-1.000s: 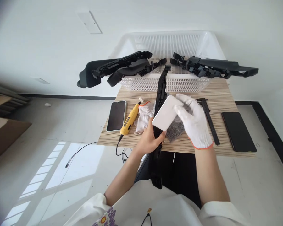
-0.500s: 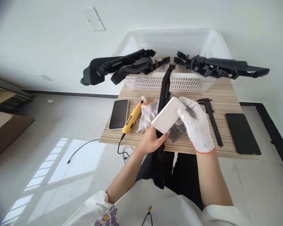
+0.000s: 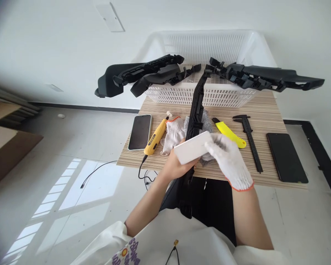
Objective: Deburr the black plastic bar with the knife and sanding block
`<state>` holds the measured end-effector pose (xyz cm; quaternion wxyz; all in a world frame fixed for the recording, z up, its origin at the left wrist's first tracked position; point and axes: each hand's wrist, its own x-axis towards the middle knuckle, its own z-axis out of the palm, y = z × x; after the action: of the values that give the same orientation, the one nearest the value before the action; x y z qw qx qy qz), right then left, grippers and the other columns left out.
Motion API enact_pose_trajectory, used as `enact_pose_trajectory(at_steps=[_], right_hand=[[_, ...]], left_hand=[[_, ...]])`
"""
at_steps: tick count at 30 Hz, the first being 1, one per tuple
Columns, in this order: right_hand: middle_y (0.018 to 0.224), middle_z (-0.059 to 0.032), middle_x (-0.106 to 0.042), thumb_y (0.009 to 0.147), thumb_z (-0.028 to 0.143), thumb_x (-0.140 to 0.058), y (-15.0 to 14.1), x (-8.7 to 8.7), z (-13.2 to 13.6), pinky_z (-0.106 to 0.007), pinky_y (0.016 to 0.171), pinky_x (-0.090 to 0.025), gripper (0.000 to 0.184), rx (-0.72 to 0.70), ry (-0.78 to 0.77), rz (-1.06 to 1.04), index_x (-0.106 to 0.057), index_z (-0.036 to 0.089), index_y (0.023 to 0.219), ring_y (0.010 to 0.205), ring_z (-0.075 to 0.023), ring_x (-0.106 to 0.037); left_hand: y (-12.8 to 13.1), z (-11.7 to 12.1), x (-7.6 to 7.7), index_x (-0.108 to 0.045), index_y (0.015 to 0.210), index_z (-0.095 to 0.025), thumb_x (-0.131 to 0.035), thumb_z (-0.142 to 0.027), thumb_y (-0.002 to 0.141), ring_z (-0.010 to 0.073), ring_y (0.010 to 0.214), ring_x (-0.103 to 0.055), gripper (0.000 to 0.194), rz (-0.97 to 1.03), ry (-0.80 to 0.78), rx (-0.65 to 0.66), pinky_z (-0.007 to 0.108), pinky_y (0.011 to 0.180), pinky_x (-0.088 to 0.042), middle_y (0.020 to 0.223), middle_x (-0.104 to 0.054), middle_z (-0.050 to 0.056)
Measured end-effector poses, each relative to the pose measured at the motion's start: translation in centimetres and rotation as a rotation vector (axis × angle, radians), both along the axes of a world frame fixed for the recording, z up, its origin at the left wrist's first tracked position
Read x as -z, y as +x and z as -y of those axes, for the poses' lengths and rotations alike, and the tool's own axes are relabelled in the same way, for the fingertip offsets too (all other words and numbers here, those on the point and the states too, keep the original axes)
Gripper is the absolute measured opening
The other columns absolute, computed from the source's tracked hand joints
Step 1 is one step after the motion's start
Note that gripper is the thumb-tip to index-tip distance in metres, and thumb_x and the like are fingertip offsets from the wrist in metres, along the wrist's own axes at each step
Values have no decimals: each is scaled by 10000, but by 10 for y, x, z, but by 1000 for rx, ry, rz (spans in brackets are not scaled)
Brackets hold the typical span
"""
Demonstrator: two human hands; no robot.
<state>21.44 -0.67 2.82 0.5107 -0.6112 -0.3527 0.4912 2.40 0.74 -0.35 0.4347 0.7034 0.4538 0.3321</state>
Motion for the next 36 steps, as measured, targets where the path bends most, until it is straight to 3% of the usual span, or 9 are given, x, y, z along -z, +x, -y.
enact_pose_trajectory(at_steps=[4,8,12,17,22,25,29,33,36], right_hand=[[619,27,-681,772,567,-826,0,0,-1,-224,340,-331,402,214,56,-33,-709,226,949,429,-129,-571],[630,8,-687,712,494,-882,-1,-7,-7,-255,437,-499,368,-59,-37,8,-700,207,853,499,-148,-627],[628,19,-669,765,536,-828,-3,-9,-11,-224,404,-436,366,178,86,22,-690,209,856,497,-127,-601],[661,35,-681,734,442,-878,-3,0,-10,-224,412,-432,353,-55,32,51,-714,216,950,505,-123,-584],[589,33,-639,787,522,-818,-4,-1,-8,-209,364,-335,348,102,33,62,-704,218,911,467,-120,-558],[577,35,-631,752,505,-849,-7,-2,-10,-217,374,-368,353,8,29,69,-693,214,877,458,-120,-552],[574,48,-616,821,564,-781,-11,-1,-10,-221,387,-414,365,168,71,43,-672,225,899,445,-115,-547],[635,31,-661,736,507,-867,-14,-2,-10,-260,486,-555,393,-47,6,23,-673,208,902,522,-138,-628],[650,37,-660,774,496,-828,-14,-1,-10,-246,474,-539,360,121,63,-7,-657,211,910,512,-122,-614]], left_hand=[[0,1,-2,-724,1137,-170,-742,-552,913,250,789,-746,443,6,-101,-23,369,753,-611,839,-785,50],[1,1,-1,-769,1123,-180,-752,-513,920,281,941,-779,391,71,-45,-5,386,866,-618,965,-826,70],[0,-1,2,-757,1043,-167,-729,-616,917,288,861,-778,467,9,-121,-40,395,777,-621,917,-822,71],[-1,-1,2,-675,1330,-199,-656,-516,1000,310,1296,-710,457,136,-55,24,446,1117,-555,1344,-772,112],[-6,-1,4,-564,1429,-200,-639,-508,987,365,1251,-704,544,22,-59,60,500,1036,-589,1215,-780,127],[-9,-2,6,-549,1389,-212,-643,-420,949,346,1172,-706,495,20,-40,91,479,988,-598,1134,-765,93],[-11,-3,9,-537,1296,-194,-561,-281,896,328,1138,-682,410,-9,-55,124,487,1000,-580,1121,-733,87],[-10,-2,11,-483,1400,-211,-482,-298,991,312,1369,-587,419,92,-25,60,479,1162,-498,1380,-673,114],[-9,-1,12,-517,1320,-209,-470,-400,1061,302,1278,-631,325,89,-69,21,483,1129,-517,1277,-703,110]])
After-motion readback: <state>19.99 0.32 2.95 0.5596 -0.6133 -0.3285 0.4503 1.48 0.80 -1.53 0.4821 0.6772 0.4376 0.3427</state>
